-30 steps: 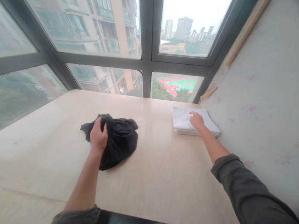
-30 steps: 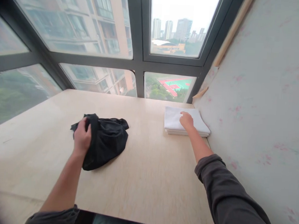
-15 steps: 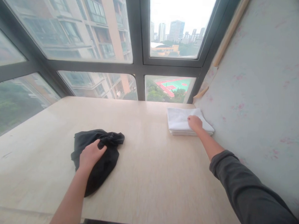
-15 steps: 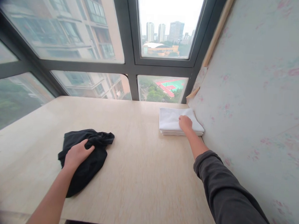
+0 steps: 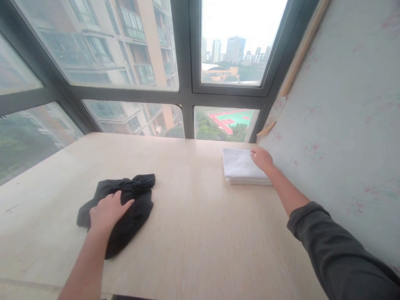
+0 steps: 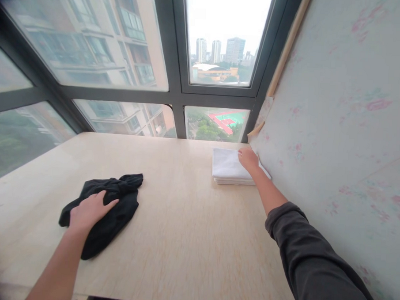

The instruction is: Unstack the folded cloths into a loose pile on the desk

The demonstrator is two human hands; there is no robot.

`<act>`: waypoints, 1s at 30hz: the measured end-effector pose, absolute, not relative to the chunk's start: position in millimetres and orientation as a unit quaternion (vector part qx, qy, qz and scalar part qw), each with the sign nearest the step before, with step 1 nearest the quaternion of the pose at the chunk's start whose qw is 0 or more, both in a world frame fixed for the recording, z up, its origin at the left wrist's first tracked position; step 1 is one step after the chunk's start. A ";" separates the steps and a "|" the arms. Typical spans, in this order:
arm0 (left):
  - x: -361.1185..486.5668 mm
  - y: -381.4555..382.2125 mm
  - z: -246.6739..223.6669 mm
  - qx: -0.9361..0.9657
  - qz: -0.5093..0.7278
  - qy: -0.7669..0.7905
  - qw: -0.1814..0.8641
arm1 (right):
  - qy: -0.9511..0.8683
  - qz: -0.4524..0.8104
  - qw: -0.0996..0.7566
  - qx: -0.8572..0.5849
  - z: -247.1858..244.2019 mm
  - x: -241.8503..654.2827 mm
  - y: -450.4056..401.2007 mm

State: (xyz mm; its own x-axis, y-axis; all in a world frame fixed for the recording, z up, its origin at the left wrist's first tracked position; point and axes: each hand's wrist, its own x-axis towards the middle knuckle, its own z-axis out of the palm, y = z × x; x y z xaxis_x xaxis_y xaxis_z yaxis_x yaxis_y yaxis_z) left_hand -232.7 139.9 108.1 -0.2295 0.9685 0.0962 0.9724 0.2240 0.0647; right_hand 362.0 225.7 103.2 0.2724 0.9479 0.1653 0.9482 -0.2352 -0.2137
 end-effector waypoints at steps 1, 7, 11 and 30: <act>-223.9 132.2 103.1 -0.631 -0.080 -0.769 0.054 | -0.604 0.008 0.124 -0.787 98.9 361.5 223.9; -149.2 67.2 65.2 -0.745 -0.282 -0.605 0.021 | -0.585 0.036 0.068 -0.807 74.0 357.2 212.2; -95.6 37.6 25.1 -0.784 -0.265 -0.527 -0.194 | -0.575 0.019 0.073 -0.815 81.7 355.3 210.5; -78.1 37.3 8.0 -0.760 -0.280 -0.543 -0.223 | -0.498 -0.238 0.584 -0.595 268.4 310.5 155.7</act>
